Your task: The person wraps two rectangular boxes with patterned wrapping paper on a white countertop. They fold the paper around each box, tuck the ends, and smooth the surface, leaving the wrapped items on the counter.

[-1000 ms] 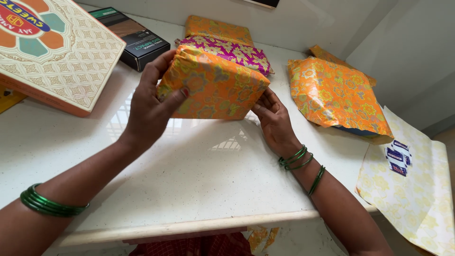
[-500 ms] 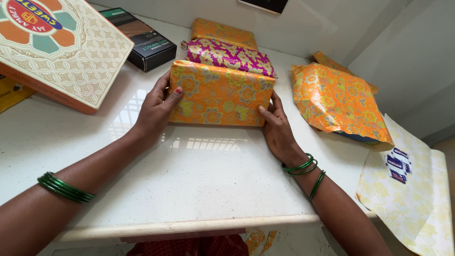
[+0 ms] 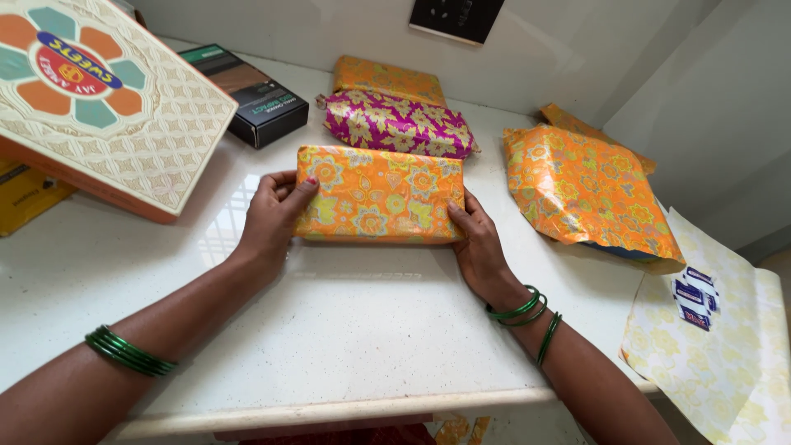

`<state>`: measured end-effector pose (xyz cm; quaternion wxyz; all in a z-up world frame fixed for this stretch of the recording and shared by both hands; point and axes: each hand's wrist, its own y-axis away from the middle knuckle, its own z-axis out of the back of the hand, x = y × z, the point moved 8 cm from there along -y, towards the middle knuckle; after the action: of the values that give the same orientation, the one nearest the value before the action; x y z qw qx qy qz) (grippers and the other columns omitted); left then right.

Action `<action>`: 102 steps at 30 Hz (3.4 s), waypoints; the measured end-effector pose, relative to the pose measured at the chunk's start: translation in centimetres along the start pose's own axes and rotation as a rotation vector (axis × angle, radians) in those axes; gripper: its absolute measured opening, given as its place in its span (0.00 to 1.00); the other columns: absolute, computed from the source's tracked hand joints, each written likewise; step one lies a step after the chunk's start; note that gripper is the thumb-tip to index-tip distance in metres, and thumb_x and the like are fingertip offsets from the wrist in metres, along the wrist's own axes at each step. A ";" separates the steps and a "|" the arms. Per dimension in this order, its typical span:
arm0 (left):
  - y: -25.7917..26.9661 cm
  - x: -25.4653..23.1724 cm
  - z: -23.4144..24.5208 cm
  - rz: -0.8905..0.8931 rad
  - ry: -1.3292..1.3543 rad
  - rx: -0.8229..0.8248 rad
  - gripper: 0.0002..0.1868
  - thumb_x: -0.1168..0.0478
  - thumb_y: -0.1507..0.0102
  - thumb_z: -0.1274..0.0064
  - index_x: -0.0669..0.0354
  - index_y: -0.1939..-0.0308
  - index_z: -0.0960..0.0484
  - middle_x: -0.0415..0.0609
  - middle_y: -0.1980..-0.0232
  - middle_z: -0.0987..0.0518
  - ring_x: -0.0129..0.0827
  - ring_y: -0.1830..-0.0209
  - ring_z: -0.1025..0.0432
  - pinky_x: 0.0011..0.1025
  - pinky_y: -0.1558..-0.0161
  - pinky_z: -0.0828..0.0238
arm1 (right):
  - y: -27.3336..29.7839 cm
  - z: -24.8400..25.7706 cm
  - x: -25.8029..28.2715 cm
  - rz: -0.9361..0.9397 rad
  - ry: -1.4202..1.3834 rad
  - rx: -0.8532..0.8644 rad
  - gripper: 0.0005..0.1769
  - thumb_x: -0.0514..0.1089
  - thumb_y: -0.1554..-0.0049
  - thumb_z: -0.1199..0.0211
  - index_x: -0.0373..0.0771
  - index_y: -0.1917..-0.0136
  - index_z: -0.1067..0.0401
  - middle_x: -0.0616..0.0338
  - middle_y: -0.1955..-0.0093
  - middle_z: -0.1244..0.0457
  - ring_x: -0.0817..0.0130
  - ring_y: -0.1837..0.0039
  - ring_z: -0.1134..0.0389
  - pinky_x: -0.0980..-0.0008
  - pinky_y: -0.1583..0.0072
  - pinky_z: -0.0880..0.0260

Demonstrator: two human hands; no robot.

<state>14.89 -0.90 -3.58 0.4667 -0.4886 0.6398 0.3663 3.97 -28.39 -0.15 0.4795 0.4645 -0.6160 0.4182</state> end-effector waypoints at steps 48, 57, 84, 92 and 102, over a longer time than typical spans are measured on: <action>-32.7 -0.7 -8.1 -0.189 -0.758 -0.352 0.36 0.37 0.39 0.55 0.57 0.36 0.22 0.54 0.25 0.42 0.49 0.24 0.52 0.53 0.25 0.64 | -32.9 10.3 1.4 -0.159 0.437 -0.199 0.40 0.63 0.44 0.40 0.31 0.29 0.32 0.48 0.31 0.36 0.56 0.28 0.38 0.64 0.29 0.43; -30.7 -3.2 -9.0 -0.289 -0.922 -0.438 0.40 0.36 0.35 0.56 0.62 0.29 0.34 0.58 0.26 0.42 0.51 0.22 0.51 0.57 0.24 0.66 | -32.8 10.9 1.7 -0.224 0.594 -0.210 0.45 0.65 0.43 0.41 0.37 0.23 0.43 0.47 0.28 0.41 0.50 0.29 0.42 0.55 0.31 0.41; -3.4 -3.5 4.2 -0.584 -1.224 -0.008 0.20 0.60 0.36 0.53 0.66 0.42 0.33 0.60 0.46 0.32 0.48 0.46 0.33 0.47 0.43 0.34 | -22.3 -23.6 -6.5 0.331 1.332 0.106 0.47 0.76 0.52 0.32 0.44 0.32 0.37 0.32 0.22 0.56 0.33 0.18 0.61 0.40 0.21 0.61; -2.1 -6.6 4.5 -0.685 -0.826 -0.156 0.18 0.57 0.34 0.52 0.62 0.44 0.31 0.58 0.46 0.30 0.49 0.46 0.31 0.49 0.45 0.35 | -16.9 -20.9 -4.8 0.219 1.414 0.039 0.43 0.72 0.50 0.31 0.47 0.32 0.38 0.35 0.26 0.54 0.35 0.27 0.48 0.39 0.31 0.43; -0.8 -6.8 3.5 -0.772 -1.059 0.037 0.21 0.49 0.29 0.56 0.58 0.38 0.28 0.57 0.39 0.30 0.50 0.37 0.36 0.49 0.37 0.42 | -1.6 -11.1 1.0 0.150 1.377 0.193 0.42 0.70 0.54 0.29 0.46 0.36 0.36 0.41 0.26 0.51 0.41 0.27 0.44 0.48 0.28 0.40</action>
<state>17.11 4.01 1.92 0.8249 -0.4287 0.1083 0.3522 7.68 -18.29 3.04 0.6871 0.0907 -0.1625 0.7023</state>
